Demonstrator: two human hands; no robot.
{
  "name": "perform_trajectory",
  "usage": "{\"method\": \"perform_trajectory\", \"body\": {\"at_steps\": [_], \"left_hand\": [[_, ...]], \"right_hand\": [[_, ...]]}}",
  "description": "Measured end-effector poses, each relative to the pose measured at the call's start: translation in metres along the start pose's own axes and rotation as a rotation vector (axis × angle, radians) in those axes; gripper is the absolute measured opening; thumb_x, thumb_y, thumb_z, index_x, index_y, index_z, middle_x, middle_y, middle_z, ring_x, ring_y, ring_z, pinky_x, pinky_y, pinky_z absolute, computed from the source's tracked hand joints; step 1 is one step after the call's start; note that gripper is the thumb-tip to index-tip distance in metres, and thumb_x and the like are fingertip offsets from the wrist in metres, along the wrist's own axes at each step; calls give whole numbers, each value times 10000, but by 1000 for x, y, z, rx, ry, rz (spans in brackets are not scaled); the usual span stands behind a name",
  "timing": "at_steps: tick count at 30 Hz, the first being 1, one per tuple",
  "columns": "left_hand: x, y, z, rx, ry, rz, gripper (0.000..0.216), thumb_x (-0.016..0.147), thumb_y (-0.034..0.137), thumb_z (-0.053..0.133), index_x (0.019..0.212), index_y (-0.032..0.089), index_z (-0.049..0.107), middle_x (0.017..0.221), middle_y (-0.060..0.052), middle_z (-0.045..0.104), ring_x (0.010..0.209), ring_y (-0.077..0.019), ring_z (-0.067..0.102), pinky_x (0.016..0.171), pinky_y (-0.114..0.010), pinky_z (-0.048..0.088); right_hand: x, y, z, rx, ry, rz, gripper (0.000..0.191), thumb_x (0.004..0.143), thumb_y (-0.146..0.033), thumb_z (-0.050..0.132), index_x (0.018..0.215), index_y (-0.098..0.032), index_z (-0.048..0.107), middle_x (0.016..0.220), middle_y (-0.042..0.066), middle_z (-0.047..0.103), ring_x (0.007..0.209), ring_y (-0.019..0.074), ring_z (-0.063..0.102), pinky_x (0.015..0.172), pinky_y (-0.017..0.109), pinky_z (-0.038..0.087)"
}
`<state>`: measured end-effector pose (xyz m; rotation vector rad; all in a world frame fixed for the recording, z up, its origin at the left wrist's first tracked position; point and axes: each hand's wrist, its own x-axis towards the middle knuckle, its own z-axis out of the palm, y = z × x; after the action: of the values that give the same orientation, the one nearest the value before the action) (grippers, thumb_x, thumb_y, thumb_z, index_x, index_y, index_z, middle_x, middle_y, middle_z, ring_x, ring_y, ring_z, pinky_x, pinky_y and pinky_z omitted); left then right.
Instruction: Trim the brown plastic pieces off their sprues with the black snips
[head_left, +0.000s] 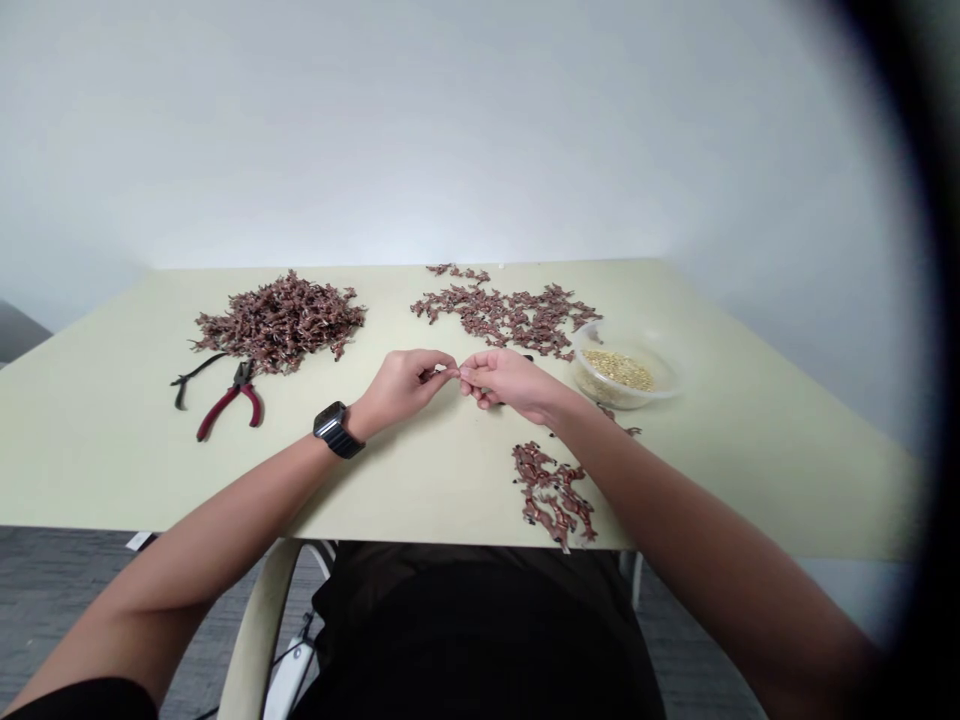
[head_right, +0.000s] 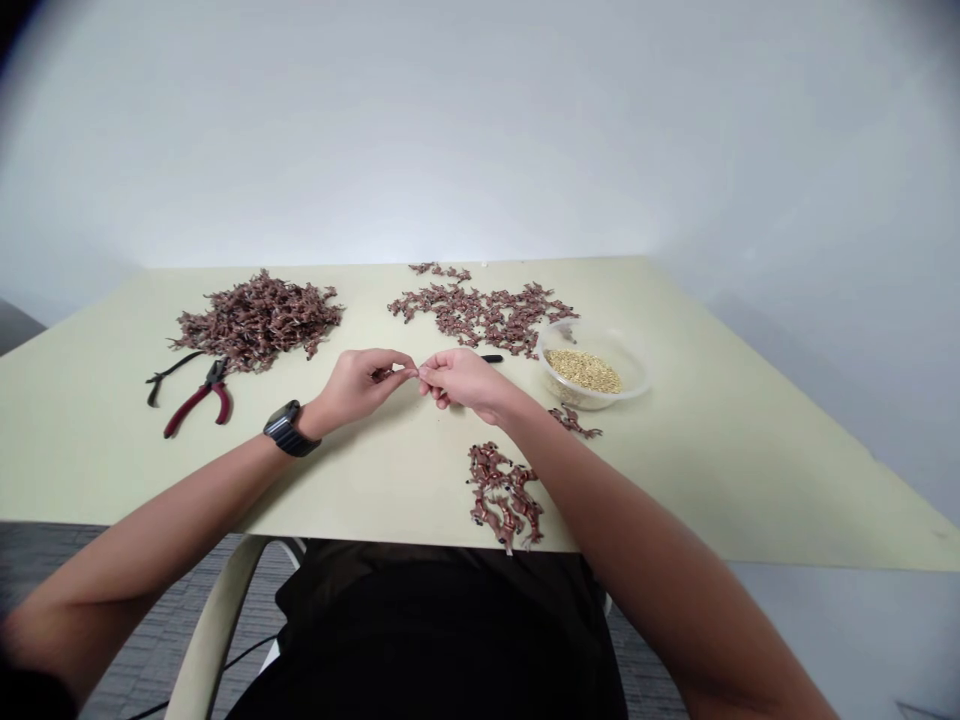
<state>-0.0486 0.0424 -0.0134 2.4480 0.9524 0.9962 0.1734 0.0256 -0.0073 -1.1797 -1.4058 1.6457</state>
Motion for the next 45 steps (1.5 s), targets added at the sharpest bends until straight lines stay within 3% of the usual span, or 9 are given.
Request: {"method": "perform_trajectory", "body": {"at_steps": [3,7,13,17,22,30,33,38,45], "left_hand": [[1,4,-1,-78,33,-88,213,981,433,683,977,233,754,725,-5,658,593,-137,479,608,-297,379],[6,6,-1,-571,99,-295,292,1034,505,588,1009,225,671,811,-23,644,750,-163,582,743,-304,475],[6,-4,15,-1012,92,-423,320,947,495,748,1001,230,577,1239,-116,756,1061,-214,721,977,-390,536],[3,-7,19,-997,121,-436,351,900,476,810,958,210,588,1165,-121,789,1076,-239,754,1016,-432,544],[3,-3,13,-750,197,-400,367,840,458,864,866,189,616,992,-96,797,979,-240,770,903,-397,580],[4,-5,4,-304,41,-297,299,938,475,751,1082,212,738,869,-60,779,728,-182,716,699,-321,524],[4,-6,0,-109,-76,-217,255,986,447,688,972,210,782,756,-43,753,655,-166,678,666,-308,492],[2,-3,6,-452,-125,-373,339,1032,519,602,1038,181,629,887,-90,793,645,-151,708,632,-275,540],[0,9,12,-591,-120,-344,372,1041,557,577,1105,193,530,957,-103,796,688,-147,724,661,-276,576]], "right_hand": [[0,0,-3,-91,26,-39,155,934,-294,720,834,-178,697,840,90,702,603,118,521,523,264,432],[-6,-8,0,-107,119,-70,152,953,-285,692,837,-187,686,952,109,733,669,133,572,549,268,489],[-12,-13,16,258,-99,-74,101,1003,-260,669,1038,-176,711,1210,112,714,1110,206,696,950,387,637],[-6,-7,16,364,-59,-87,121,1035,-219,618,1110,-166,697,1175,109,723,1024,171,723,1024,391,616],[-3,-6,11,329,79,-98,68,1009,-204,636,947,-177,635,1036,76,682,921,154,688,953,385,639],[1,1,8,0,201,-153,145,1003,-346,622,939,-219,595,966,76,658,932,189,620,715,320,625],[2,2,6,-40,216,-205,165,982,-390,626,957,-228,609,991,65,667,931,188,617,704,309,617],[0,-2,4,-300,470,-442,188,927,-393,659,893,-208,672,885,34,666,812,172,605,681,290,547],[-8,-4,12,-484,468,-530,123,881,-291,678,847,-190,739,758,9,703,706,152,623,682,286,476]]}}
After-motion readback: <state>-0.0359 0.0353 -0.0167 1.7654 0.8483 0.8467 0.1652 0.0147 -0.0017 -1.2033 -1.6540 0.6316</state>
